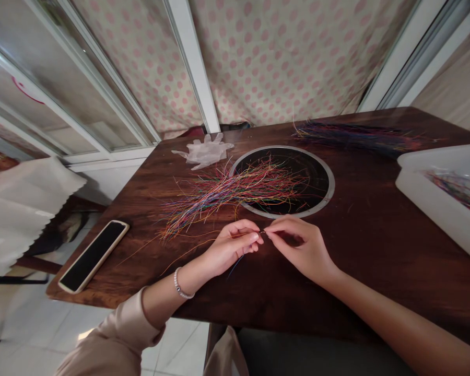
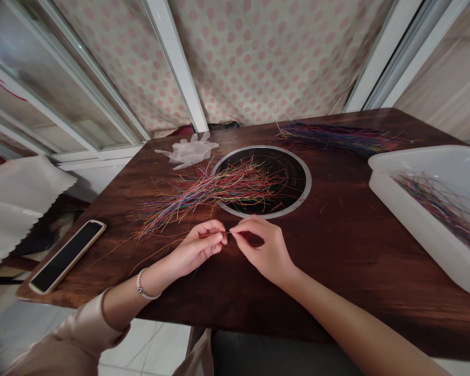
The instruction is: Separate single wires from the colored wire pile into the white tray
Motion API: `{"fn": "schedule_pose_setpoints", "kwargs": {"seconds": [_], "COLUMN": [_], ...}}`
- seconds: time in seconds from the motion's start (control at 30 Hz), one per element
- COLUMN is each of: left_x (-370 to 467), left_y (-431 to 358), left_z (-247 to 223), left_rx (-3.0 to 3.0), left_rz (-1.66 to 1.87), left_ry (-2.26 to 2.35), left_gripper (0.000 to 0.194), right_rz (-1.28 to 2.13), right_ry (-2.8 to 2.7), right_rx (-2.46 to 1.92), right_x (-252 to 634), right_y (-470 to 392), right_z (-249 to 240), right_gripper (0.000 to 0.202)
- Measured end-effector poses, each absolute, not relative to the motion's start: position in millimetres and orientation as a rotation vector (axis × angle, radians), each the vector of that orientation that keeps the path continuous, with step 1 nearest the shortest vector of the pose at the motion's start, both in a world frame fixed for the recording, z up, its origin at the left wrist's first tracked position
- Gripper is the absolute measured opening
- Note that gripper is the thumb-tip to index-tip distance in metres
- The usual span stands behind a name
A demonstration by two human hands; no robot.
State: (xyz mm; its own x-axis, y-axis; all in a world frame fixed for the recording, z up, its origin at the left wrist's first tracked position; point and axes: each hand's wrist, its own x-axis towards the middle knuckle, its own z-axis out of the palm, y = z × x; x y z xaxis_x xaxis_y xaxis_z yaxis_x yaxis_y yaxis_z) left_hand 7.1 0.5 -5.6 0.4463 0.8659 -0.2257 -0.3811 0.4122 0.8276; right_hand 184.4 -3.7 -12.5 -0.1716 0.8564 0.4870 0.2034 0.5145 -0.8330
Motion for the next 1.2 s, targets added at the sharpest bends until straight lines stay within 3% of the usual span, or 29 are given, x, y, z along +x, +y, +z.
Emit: {"fn": "schedule_pose_setpoints", "kwargs": {"seconds": [0.43, 1.2], "left_x": [7.1, 6.0], "left_y": [0.7, -1.5], "left_z": [-5.3, -10.3], "left_rx": [0.755, 0.953], "left_rz": [0.904, 0.863], "left_ry": [0.778, 0.85], "left_gripper": [0.028, 0.027], "right_rz": [0.636, 0.887], "right_ry": [-1.7, -1.524], "right_rx": [-0.867, -0.981], "right_x": [185.3, 186.0], "right_y": [-5.9, -2.5], "right_z": [-11.5, -16.1], "right_gripper": [0.016, 0.006]}}
